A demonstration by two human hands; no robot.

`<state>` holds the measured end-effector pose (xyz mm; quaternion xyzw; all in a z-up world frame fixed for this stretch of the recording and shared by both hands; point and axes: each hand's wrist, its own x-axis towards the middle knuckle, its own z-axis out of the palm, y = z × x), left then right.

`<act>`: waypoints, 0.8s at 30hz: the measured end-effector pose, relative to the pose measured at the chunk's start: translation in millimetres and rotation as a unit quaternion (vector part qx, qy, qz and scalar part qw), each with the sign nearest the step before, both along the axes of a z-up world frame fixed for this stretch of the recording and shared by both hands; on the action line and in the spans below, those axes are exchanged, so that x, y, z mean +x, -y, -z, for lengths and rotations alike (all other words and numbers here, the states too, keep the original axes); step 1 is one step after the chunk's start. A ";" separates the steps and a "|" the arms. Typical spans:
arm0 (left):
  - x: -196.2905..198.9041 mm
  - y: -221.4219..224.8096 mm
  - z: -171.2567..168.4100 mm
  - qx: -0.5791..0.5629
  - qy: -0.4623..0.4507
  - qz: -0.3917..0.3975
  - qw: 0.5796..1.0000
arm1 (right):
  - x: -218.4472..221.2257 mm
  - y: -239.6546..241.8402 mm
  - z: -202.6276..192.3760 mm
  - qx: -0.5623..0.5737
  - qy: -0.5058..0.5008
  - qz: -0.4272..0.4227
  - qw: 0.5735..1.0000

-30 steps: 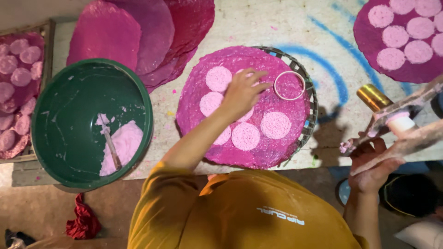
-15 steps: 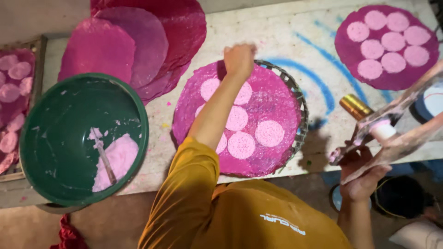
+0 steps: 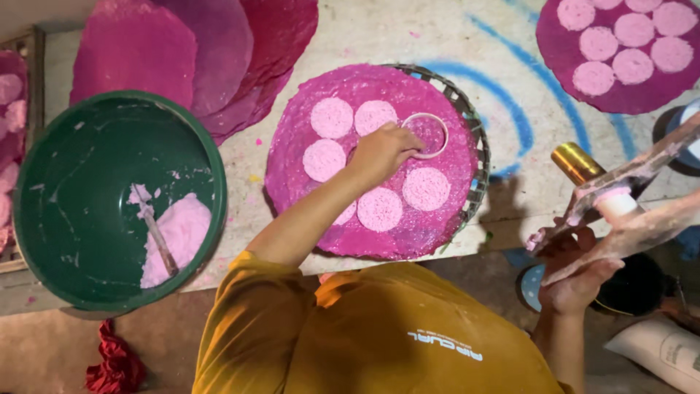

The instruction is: The person uses a handheld metal mold tool to scoop pink paste from a green bowl and presses it into circular molds on a pink tray.

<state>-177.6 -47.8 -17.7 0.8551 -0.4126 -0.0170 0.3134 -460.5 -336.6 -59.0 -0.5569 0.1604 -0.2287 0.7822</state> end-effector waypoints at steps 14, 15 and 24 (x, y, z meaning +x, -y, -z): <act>-16.5 -30.2 -13.4 0.040 0.061 -0.033 0.997 | 38.5 -4.2 -22.0 -0.071 -0.074 -0.156 0.982; -9.8 -24.3 -18.7 -0.093 -0.111 -0.037 0.989 | 48.3 -4.7 -26.1 -0.076 -0.083 -0.191 0.975; 38.5 34.3 -37.5 -0.706 -0.525 0.353 0.319 | 187.7 17.8 -111.2 -0.124 -0.451 -0.480 0.742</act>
